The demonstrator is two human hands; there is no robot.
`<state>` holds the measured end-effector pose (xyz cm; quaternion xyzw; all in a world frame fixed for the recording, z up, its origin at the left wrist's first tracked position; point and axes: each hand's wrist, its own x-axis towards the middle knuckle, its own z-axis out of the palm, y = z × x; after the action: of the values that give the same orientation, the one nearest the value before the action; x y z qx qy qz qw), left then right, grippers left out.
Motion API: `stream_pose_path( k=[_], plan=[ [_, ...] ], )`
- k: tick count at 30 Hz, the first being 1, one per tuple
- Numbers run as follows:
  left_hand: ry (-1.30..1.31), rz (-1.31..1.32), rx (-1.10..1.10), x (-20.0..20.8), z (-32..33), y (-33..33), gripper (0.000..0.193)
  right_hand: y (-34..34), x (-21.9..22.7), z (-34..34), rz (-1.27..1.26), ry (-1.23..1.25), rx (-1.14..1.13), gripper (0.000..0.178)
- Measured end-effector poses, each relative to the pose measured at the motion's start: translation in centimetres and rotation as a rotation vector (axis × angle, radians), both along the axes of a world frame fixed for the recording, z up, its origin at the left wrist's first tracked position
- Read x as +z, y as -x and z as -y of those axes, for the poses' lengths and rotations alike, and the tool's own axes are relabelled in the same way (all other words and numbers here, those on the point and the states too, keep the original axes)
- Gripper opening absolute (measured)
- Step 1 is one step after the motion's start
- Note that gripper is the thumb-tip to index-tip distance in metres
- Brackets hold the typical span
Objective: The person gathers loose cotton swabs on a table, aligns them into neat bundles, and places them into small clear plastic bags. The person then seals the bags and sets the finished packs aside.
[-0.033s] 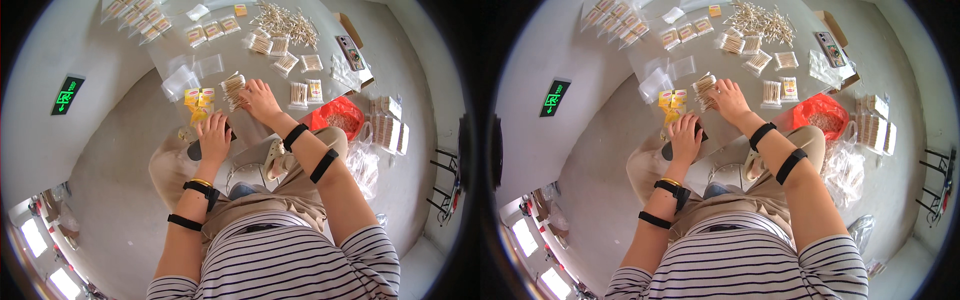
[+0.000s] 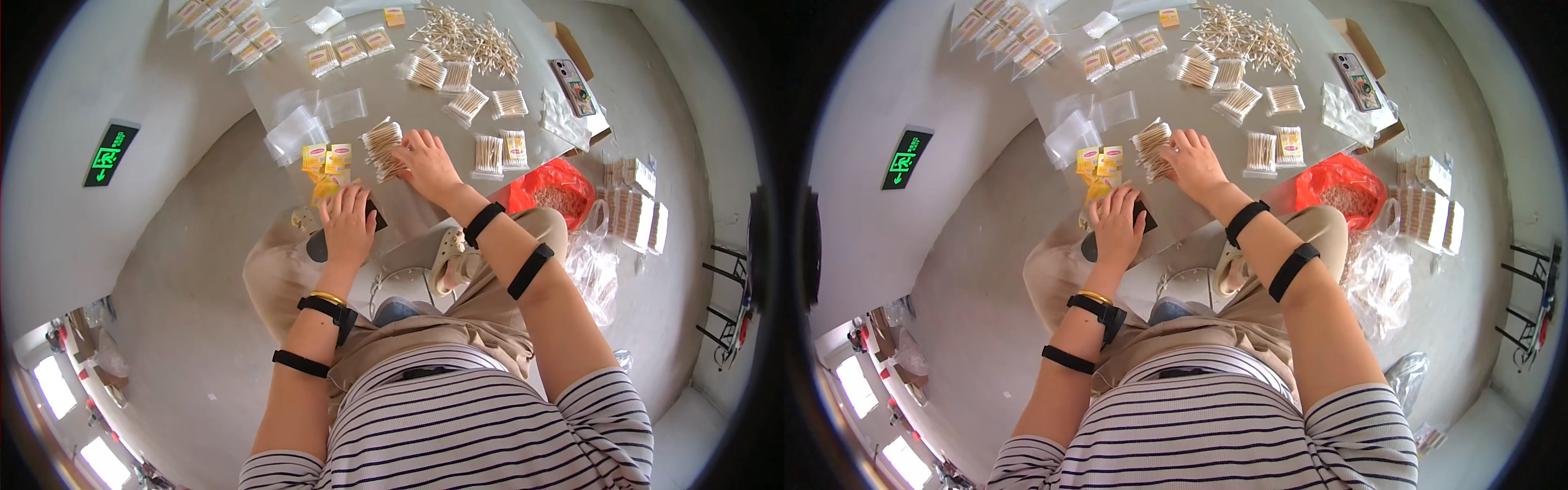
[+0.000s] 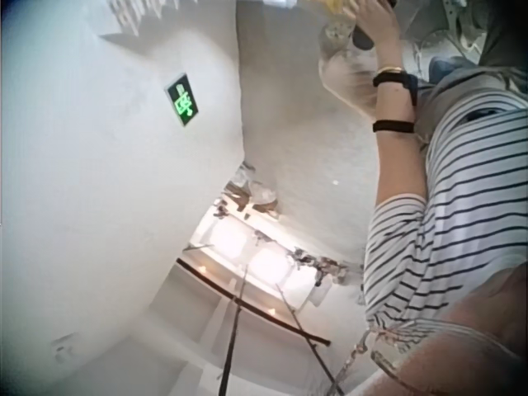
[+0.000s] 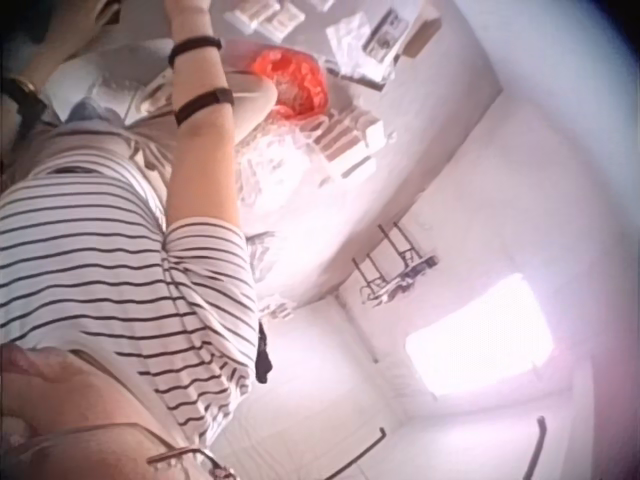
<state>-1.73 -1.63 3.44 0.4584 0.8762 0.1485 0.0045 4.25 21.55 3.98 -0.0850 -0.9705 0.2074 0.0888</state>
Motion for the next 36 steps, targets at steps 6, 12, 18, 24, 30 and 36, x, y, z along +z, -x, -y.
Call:
stream_pose_path(
  k=[6, 12, 18, 24, 30, 36],
  plan=[
    [-0.022, -0.01, 0.031, 0.6, 0.0, -0.1, 0.054, -0.1, 0.1, 0.0, 0.031, -0.035, 0.024, 0.034],
    [-0.052, 0.017, -0.059, 0.9, -3.3, -0.8, 0.053, -1.0, 0.5, 0.3, 0.068, -0.045, 0.077, 0.034],
    [-0.052, 0.002, -0.016, -0.3, -4.8, -0.4, 0.044, -1.3, 0.8, -0.2, 0.101, -0.046, 0.067, 0.038],
    [-0.089, -0.012, 0.012, -0.7, -5.2, 1.0, 0.031, -2.2, 0.8, -2.1, 0.119, 0.058, 0.074, 0.038],
    [-0.107, 0.02, 0.042, 0.4, -6.7, 0.6, 0.03, -2.3, 0.1, -2.8, 0.114, 0.091, 0.09, 0.03],
    [-0.112, 0.033, 0.073, -0.2, -6.9, 0.4, 0.029, -2.4, -0.2, -2.7, 0.06, 0.124, 0.055, 0.02]
  ],
)
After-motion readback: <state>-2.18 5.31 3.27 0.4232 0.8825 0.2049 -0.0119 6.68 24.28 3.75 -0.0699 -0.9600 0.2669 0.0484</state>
